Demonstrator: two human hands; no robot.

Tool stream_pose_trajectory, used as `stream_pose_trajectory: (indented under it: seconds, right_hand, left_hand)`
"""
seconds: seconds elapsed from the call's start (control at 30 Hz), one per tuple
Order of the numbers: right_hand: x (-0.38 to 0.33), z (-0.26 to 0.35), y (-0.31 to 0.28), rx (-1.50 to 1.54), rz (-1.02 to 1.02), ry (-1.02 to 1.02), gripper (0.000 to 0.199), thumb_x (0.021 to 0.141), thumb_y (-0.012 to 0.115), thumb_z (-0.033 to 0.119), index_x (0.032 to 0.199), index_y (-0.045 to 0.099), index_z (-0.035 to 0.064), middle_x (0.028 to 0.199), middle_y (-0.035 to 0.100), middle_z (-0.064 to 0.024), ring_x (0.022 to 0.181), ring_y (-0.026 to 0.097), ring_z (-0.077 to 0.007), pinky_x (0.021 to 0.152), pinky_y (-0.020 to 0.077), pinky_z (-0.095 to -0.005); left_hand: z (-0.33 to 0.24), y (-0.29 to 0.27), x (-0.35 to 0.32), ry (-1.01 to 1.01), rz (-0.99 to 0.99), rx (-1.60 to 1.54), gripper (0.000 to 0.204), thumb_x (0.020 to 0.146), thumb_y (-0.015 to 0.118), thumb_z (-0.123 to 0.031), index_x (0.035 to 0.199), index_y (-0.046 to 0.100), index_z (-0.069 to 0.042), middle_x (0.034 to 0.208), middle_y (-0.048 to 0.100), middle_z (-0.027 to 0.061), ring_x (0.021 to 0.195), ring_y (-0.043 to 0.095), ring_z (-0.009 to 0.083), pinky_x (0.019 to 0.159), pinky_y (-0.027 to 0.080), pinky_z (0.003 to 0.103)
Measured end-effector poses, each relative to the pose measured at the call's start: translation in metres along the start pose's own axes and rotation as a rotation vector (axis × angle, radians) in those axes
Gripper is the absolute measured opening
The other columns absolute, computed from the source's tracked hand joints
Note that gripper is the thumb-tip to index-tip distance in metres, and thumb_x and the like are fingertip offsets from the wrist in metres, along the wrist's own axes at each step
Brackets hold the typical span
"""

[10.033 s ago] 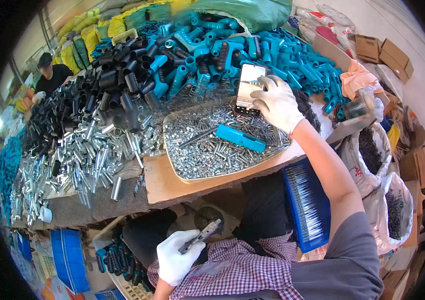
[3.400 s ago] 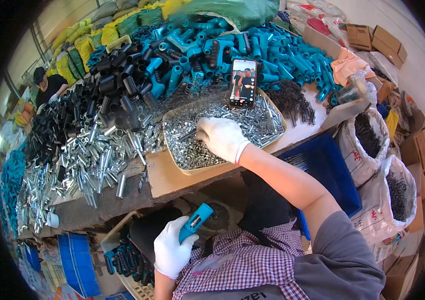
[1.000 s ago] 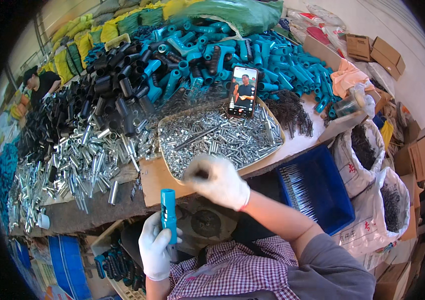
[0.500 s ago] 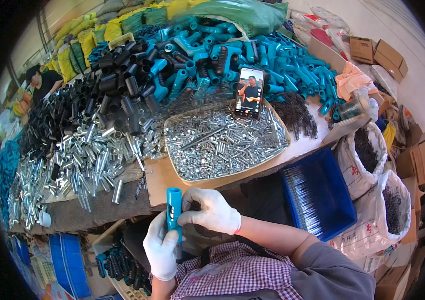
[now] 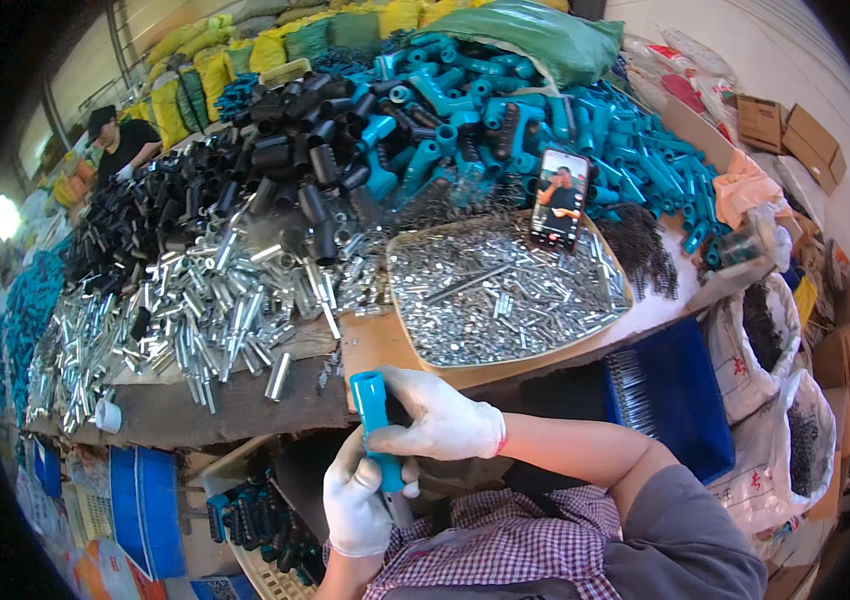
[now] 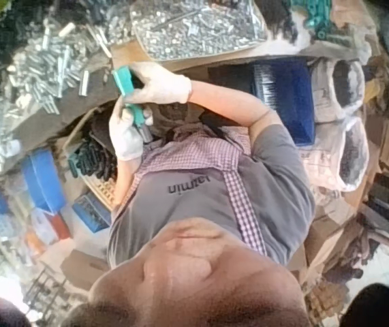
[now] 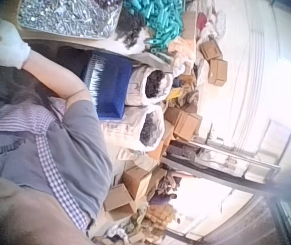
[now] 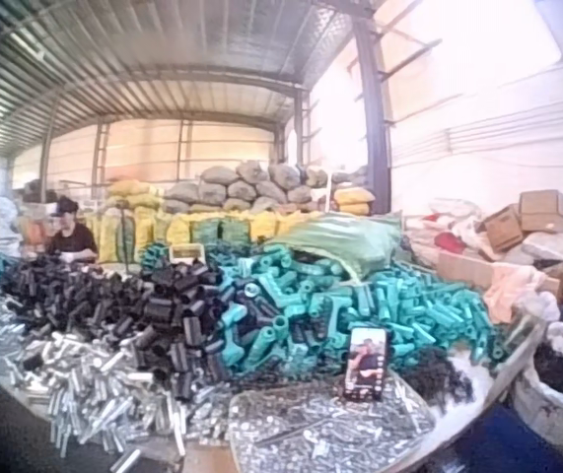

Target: Assembling metal internal components into blue plastic handle housings.

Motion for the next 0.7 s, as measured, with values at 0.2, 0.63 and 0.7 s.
stream_pose_trajectory:
  seconds: [0.2, 0.63, 0.7]
  right_hand:
    - [0.005, 0.010, 0.002, -0.215, -0.001, -0.024, 0.055, 0.078, 0.082, 0.025, 0.119, 0.053, 0.0014, 0.100, 0.062, -0.0107, 0.090, 0.062, -0.0206, 0.082, 0.0511, -0.0348]
    - [-0.010, 0.024, 0.026, -0.904, 0.215, -0.438, 0.029, 0.074, 0.076, 0.028, 0.092, 0.067, 0.0073, 0.092, 0.064, -0.0089, 0.092, 0.065, -0.0292, 0.080, 0.0517, -0.0404]
    - [-0.014, 0.036, 0.028, -0.937, 0.153, -0.611, 0.027, 0.074, 0.074, 0.025, 0.093, 0.066, 0.0076, 0.092, 0.065, -0.0087, 0.093, 0.066, -0.0296, 0.081, 0.0517, -0.0404]
  left_hand:
    - [-0.014, -0.018, -0.004, 0.016, -0.030, 0.130, 0.072, 0.084, 0.076, -0.046, 0.125, 0.053, 0.010, 0.088, 0.063, 0.0103, 0.073, 0.060, 0.0150, 0.065, 0.051, 0.026]
    - [-0.018, -0.054, -0.022, 0.105, -0.154, 0.924, 0.054, 0.074, 0.065, 0.007, 0.127, 0.054, 0.006, 0.108, 0.066, 0.0142, 0.102, 0.066, 0.0224, 0.093, 0.052, 0.034]
    - [-0.017, -0.053, -0.021, 0.166, -0.196, 0.858, 0.055, 0.074, 0.064, 0.009, 0.128, 0.052, 0.008, 0.110, 0.066, 0.0145, 0.101, 0.066, 0.0229, 0.093, 0.052, 0.035]
Point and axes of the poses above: each hand's wrist, its own x-axis towards the middle knuckle, its own y-axis out of the palm, z = x × y, the point moved 7 cm from there along x, towards the middle knuckle
